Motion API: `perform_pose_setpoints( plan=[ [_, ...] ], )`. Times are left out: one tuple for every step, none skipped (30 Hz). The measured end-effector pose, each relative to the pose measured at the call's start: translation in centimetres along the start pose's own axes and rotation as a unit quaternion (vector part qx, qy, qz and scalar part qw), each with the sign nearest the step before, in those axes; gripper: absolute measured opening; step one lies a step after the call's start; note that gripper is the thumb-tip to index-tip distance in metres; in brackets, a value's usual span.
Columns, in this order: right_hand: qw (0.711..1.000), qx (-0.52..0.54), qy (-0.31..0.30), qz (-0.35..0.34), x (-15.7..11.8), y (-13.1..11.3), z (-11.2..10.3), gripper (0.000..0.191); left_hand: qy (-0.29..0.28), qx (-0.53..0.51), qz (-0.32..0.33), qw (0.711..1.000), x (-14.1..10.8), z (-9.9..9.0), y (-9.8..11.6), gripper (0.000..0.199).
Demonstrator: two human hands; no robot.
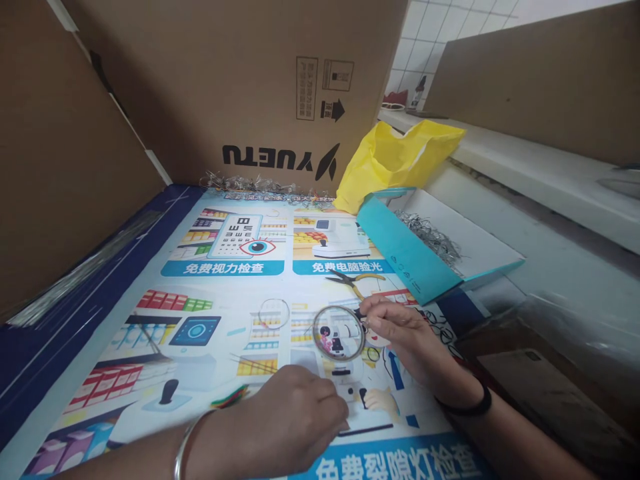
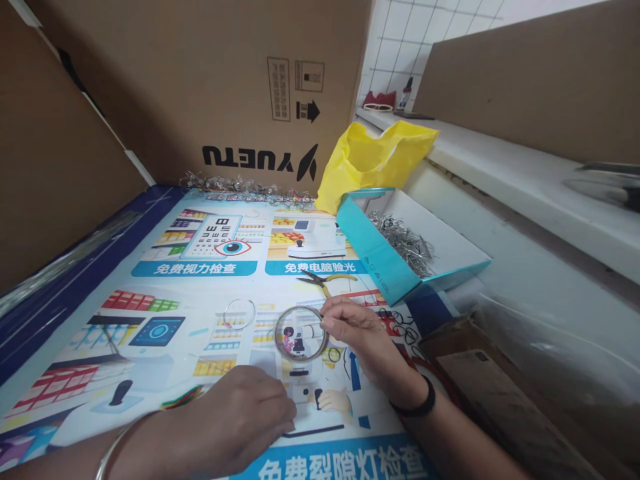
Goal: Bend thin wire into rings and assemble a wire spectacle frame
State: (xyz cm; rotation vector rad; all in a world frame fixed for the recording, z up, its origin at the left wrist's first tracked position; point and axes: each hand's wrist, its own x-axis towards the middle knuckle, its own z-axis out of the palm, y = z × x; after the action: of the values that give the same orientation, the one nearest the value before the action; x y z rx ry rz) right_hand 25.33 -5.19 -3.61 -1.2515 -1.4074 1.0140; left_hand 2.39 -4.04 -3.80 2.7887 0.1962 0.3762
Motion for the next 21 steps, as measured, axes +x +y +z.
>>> perform_pose_setpoints(
  plan=[
    [1.000, 0.005, -0.011, 0.002, 0.0, -0.1, 0.1, 0.024, -0.001, 0.002, 0.000, 1.000, 0.0, 0.0, 0.0, 0.015],
    [1.000, 0.006, -0.027, 0.002, 0.0, -0.2, 0.1, 0.025, -0.001, 0.003, 0.001, 1.000, 0.0, 0.0, 0.0, 0.015],
    [0.999, 0.007, -0.039, 0.000, -0.1, -0.3, 0.2, 0.026, -0.001, 0.004, 0.001, 1.000, 0.0, 0.0, 0.0, 0.014],
    [0.999, 0.007, -0.048, -0.003, -0.1, -0.4, 0.3, 0.026, -0.001, 0.005, 0.000, 1.000, 0.0, 0.0, 0.0, 0.014],
    [0.999, 0.007, -0.050, -0.005, 0.0, -0.5, 0.3, 0.026, 0.000, 0.005, -0.001, 1.000, 0.0, 0.0, 0.0, 0.013],
    [0.999, 0.003, -0.048, -0.009, 0.0, -0.5, 0.3, 0.025, 0.000, 0.005, -0.002, 1.000, 0.0, 0.0, 0.0, 0.012],
    [0.999, -0.006, -0.045, -0.015, 0.0, -0.4, 0.2, 0.024, 0.001, 0.005, -0.004, 1.000, 0.1, -0.1, 0.0, 0.012],
    [0.999, -0.024, -0.044, -0.020, 0.1, -0.4, 0.2, 0.024, 0.001, 0.005, -0.004, 1.000, 0.1, -0.1, 0.0, 0.012],
    [0.997, -0.048, -0.046, -0.026, 0.1, -0.3, 0.2, 0.023, 0.000, 0.006, -0.004, 1.000, 0.1, 0.0, 0.0, 0.012],
    [0.995, -0.076, -0.050, -0.034, 0.1, -0.2, 0.2, 0.022, 0.000, 0.006, -0.002, 1.000, 0.1, 0.0, -0.1, 0.012],
    [0.992, -0.105, -0.054, -0.042, 0.2, -0.1, 0.2, 0.022, 0.000, 0.008, 0.000, 1.000, 0.1, 0.0, -0.1, 0.012],
    [0.988, -0.131, -0.057, -0.050, 0.2, 0.0, 0.2, 0.022, 0.001, 0.009, 0.002, 1.000, 0.1, 0.1, -0.1, 0.012],
    [0.985, -0.154, -0.059, -0.057, 0.2, 0.1, 0.2, 0.022, 0.003, 0.012, 0.005, 1.000, 0.1, 0.1, -0.1, 0.012],
    [0.981, -0.172, -0.060, -0.062, 0.2, 0.1, 0.2, 0.021, 0.005, 0.013, 0.006, 1.000, 0.0, 0.1, -0.1, 0.013],
    [0.978, -0.187, -0.059, -0.067, 0.2, 0.2, 0.2, 0.020, 0.007, 0.013, 0.004, 1.000, 0.0, 0.2, -0.1, 0.014],
    [0.976, -0.199, -0.056, -0.070, 0.3, 0.3, 0.2, 0.018, 0.009, 0.012, 0.002, 1.000, 0.0, 0.1, 0.0, 0.015],
    [0.974, -0.209, -0.053, -0.074, 0.3, 0.4, 0.2, 0.017, 0.009, 0.010, -0.001, 1.000, 0.0, 0.1, 0.0, 0.015],
    [0.971, -0.219, -0.051, -0.078, 0.3, 0.5, 0.2, 0.017, 0.007, 0.008, -0.003, 1.000, 0.0, 0.1, 0.0, 0.014],
    [0.969, -0.228, -0.050, -0.082, 0.3, 0.6, 0.2, 0.016, 0.004, 0.006, -0.004, 1.000, 0.0, 0.0, 0.0, 0.014],
    [0.966, -0.238, -0.050, -0.086, 0.3, 0.7, 0.2, 0.016, 0.000, 0.006, -0.004, 1.000, 0.0, 0.0, 0.0, 0.013],
    [0.964, -0.247, -0.049, -0.088, 0.2, 0.8, 0.2, 0.016, -0.003, 0.006, -0.003, 1.000, 0.0, 0.0, 0.0, 0.012]
  ],
)
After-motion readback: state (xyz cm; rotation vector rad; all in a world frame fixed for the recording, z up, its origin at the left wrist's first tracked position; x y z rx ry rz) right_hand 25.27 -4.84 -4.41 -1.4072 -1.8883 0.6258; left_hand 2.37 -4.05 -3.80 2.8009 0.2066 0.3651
